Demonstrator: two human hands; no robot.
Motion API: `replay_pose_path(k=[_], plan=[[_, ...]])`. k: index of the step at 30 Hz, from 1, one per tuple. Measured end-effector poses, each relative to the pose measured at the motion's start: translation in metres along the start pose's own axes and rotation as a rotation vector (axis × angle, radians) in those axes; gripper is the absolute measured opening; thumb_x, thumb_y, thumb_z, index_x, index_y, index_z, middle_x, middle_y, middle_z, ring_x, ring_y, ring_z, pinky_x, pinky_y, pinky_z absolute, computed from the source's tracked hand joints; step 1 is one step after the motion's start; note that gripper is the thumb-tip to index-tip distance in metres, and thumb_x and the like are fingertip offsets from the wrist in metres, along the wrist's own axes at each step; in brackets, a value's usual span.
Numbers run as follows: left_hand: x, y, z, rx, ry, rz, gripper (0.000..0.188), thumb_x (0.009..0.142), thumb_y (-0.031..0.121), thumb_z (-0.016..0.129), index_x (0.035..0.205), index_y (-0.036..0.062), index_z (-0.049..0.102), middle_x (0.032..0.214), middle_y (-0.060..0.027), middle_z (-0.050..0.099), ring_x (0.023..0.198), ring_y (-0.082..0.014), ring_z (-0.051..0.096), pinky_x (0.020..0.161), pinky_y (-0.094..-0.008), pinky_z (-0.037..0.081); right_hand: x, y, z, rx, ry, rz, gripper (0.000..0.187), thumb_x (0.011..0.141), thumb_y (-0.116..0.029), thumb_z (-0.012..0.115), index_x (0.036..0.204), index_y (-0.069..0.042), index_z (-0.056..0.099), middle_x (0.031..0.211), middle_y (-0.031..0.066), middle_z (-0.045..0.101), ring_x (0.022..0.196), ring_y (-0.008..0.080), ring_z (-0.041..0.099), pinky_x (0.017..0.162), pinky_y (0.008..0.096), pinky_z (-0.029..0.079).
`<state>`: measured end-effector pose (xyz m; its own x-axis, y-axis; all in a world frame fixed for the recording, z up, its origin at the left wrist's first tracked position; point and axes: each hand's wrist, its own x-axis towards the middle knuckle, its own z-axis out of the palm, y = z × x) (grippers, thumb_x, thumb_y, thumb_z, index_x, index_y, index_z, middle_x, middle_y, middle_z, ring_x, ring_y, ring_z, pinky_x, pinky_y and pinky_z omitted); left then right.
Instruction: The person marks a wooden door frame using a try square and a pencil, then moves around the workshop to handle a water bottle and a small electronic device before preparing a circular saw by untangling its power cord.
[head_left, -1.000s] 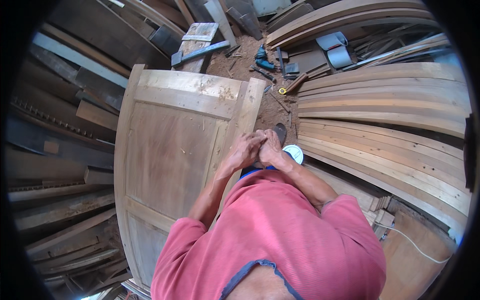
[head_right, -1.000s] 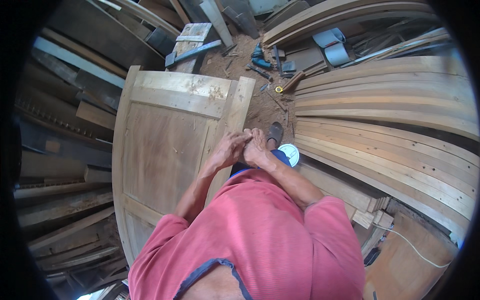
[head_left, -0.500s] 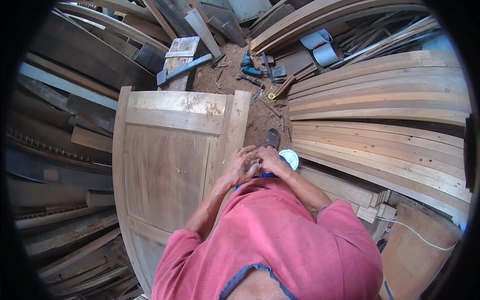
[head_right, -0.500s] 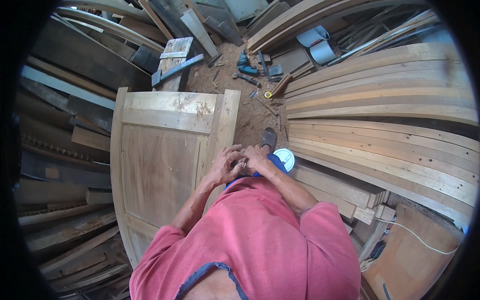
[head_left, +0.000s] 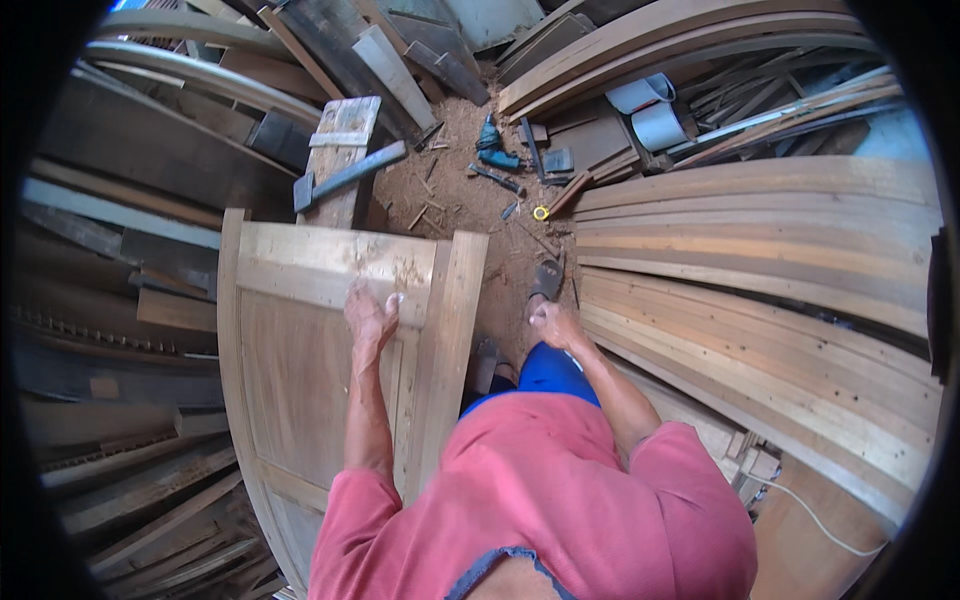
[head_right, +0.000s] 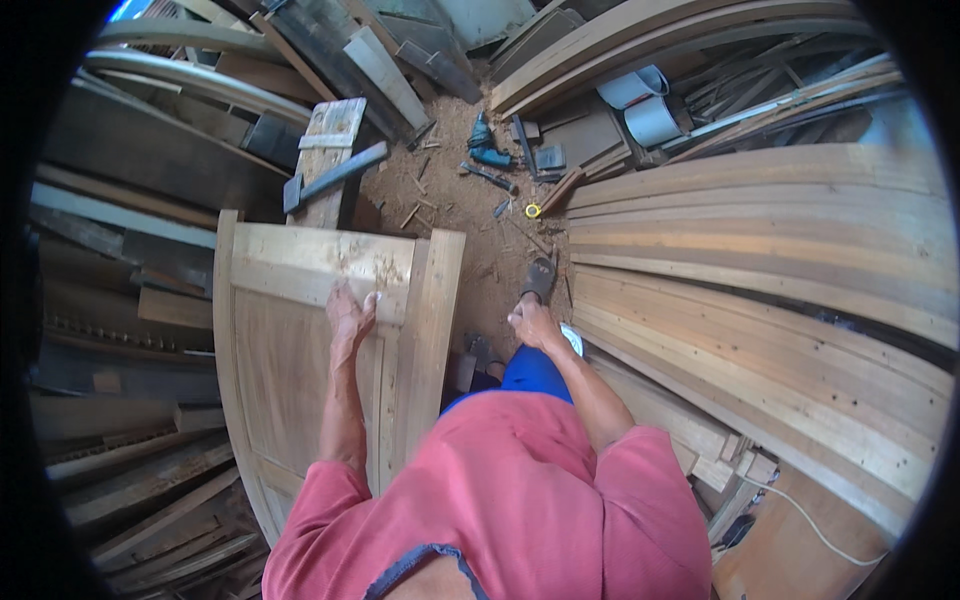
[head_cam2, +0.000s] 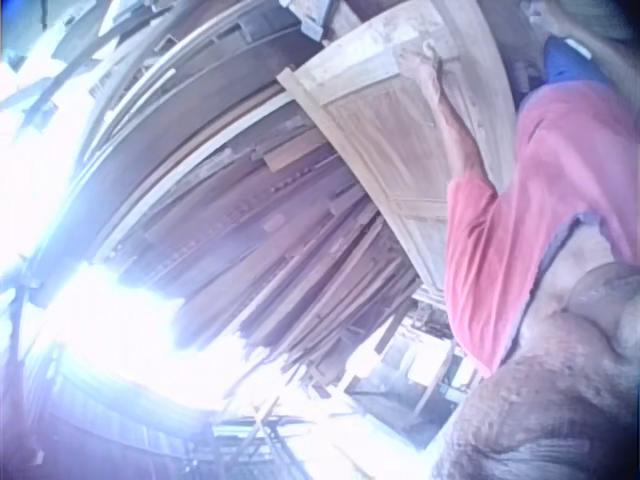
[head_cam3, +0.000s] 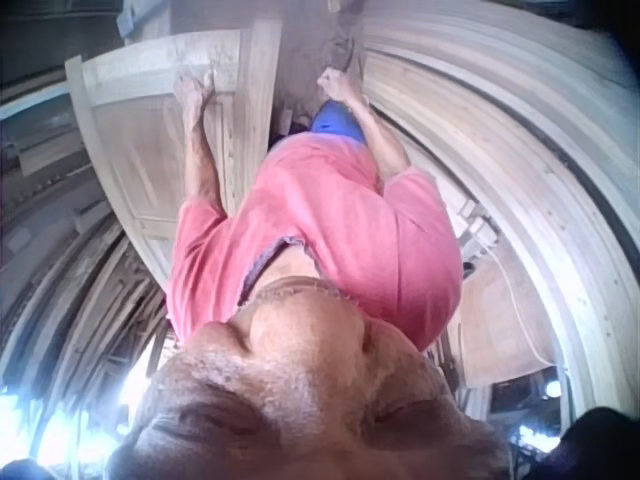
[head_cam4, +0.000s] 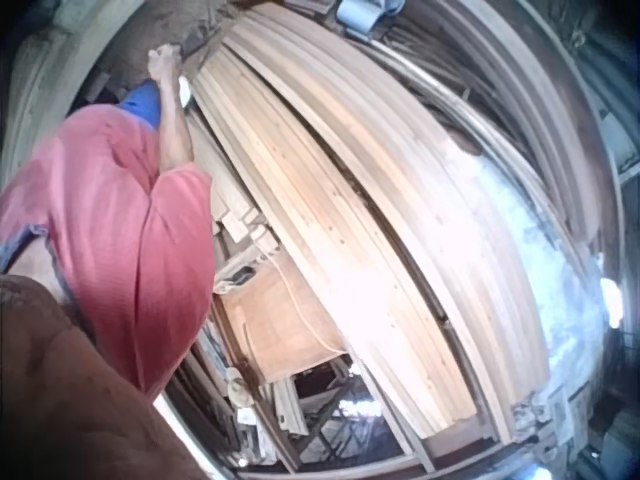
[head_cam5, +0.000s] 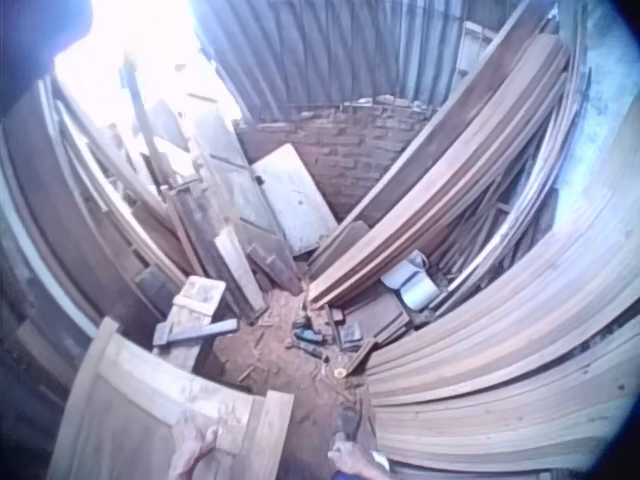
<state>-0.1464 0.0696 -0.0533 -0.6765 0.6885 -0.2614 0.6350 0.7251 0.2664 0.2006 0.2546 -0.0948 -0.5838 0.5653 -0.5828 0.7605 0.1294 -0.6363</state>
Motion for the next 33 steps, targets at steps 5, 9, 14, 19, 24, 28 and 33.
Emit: replay_pose_path(k=[5, 9, 14, 19, 24, 28, 33], plan=[[0.047, -0.013, 0.059, 0.132, 0.059, -0.306, 0.08, 0.096, 0.043, 0.047, 0.147, -0.0123, 0.02, 0.154, -0.0334, 0.02, 0.145, -0.049, 0.013, 0.119, -0.052, 0.012, 0.064, 0.034, -0.015, -0.025, -0.124, 0.094, 0.034, 0.086, -0.03, 0.059, 0.098, 0.0, 0.069, 0.097, 0.0258, 0.068, 0.096, 0.0403, 0.066, 0.085, 0.0473, 0.05], [0.066, 0.026, 0.082, 0.322, 0.281, -0.379, 0.081, 0.096, 0.043, 0.047, 0.148, -0.0112, 0.017, 0.156, -0.0303, 0.017, 0.145, -0.0478, 0.01, 0.119, -0.0514, 0.008, 0.108, 0.094, -0.021, 0.06, -0.087, 0.25, 0.034, 0.087, -0.029, 0.056, 0.103, -0.002, 0.068, 0.108, 0.0256, 0.066, 0.104, 0.0407, 0.063, 0.09, 0.0479, 0.049], [0.078, 0.018, 0.078, 0.322, 0.192, -0.407, 0.08, 0.096, 0.041, 0.047, 0.148, -0.0111, 0.017, 0.156, -0.0297, 0.017, 0.147, -0.042, 0.011, 0.119, -0.0495, 0.007, 0.144, 0.185, -0.008, -0.185, -0.358, 0.382, 0.035, 0.09, -0.029, 0.051, 0.11, -0.006, 0.069, 0.118, 0.0226, 0.064, 0.113, 0.0396, 0.059, 0.099, 0.047, 0.045], [0.066, 0.002, 0.083, 0.284, 0.237, -0.306, 0.075, 0.097, 0.039, 0.041, 0.15, -0.0076, 0.015, 0.156, -0.0302, 0.016, 0.145, -0.0434, 0.013, 0.119, -0.0505, 0.01, 0.168, 0.306, 0.05, -0.3, -0.428, 0.511, 0.044, 0.088, -0.029, 0.054, 0.129, -0.014, 0.06, 0.13, 0.0205, 0.057, 0.12, 0.0427, 0.054, 0.105, 0.0483, 0.041], [0.05, 0.018, 0.075, 0.189, 0.19, -0.378, 0.07, 0.101, 0.037, 0.032, 0.151, -0.0061, 0.012, 0.157, -0.0288, 0.016, 0.145, -0.0414, 0.017, 0.118, -0.0491, 0.015, 0.222, 0.363, 0.104, -0.27, -0.534, 0.626, 0.051, 0.091, -0.031, 0.054, 0.138, -0.012, 0.051, 0.142, 0.0244, 0.045, 0.134, 0.045, 0.04, 0.109, 0.0532, 0.036], [0.07, 0.02, 0.085, -0.071, 0.187, -0.424, 0.074, 0.1, 0.048, 0.027, 0.151, -0.0038, 0.014, 0.155, -0.0254, 0.016, 0.145, -0.0369, 0.016, 0.118, -0.0485, 0.015, 0.258, 0.48, 0.134, -0.592, -0.529, 0.526, 0.054, 0.092, -0.031, 0.049, 0.143, -0.013, 0.046, 0.148, 0.0254, 0.038, 0.138, 0.0417, 0.036, 0.111, 0.052, 0.033], [0.048, 0.001, 0.069, 0.02, 0.266, -0.44, 0.086, 0.096, 0.066, 0.024, 0.152, 0.0015, 0.019, 0.155, -0.0221, 0.018, 0.144, -0.0365, 0.022, 0.117, -0.0527, 0.017, 0.309, 0.482, 0.164, -0.429, -0.445, 0.687, 0.06, 0.09, -0.029, 0.048, 0.146, -0.011, 0.042, 0.151, 0.0199, 0.037, 0.142, 0.0402, 0.028, 0.115, 0.0502, 0.027]])
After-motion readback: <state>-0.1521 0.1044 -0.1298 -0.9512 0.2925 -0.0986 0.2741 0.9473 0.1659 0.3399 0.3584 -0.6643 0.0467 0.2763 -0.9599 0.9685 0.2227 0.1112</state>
